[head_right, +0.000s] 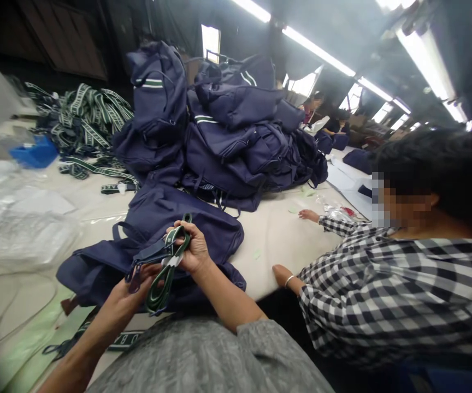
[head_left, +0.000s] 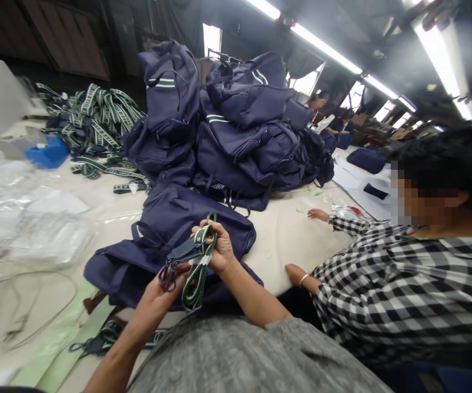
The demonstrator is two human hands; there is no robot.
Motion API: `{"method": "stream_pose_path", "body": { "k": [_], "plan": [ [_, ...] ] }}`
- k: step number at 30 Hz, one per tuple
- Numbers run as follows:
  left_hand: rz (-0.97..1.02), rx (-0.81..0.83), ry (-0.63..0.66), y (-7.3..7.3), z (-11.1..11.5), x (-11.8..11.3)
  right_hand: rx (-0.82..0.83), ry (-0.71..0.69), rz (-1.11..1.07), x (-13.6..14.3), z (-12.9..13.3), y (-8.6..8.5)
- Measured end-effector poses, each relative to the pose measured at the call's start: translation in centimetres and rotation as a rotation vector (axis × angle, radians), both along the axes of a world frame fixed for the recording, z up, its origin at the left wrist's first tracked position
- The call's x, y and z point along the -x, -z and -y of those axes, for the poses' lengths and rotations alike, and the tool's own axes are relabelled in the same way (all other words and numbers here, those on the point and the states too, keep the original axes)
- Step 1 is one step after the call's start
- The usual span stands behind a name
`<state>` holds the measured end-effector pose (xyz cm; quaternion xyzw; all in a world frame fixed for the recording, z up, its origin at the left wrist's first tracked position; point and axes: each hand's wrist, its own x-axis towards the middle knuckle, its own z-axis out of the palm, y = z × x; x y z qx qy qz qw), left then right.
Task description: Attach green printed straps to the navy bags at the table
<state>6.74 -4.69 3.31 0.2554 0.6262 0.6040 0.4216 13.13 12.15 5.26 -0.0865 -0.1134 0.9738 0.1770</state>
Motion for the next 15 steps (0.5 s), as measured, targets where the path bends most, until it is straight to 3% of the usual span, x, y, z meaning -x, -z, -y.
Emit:
{"method": "stream_pose_path", "body": {
  "k": [7,12,15],
  "plan": [
    [-0.258,-0.100,-0.121,-1.2,0.3,-0.6,0.053,-0.107,0.099,0.5,3.2,0.6],
    [-0.141,-0.067,-0.299,-0.8,0.3,-1.0,-0.044,-0.202,0.110,1.1,3.8,1.9],
    [-0.039,-0.097,-0.329,-0.1,0.4,-0.8,-0.216,-0.258,0.199,1.4,4.6,3.1]
  ]
}}
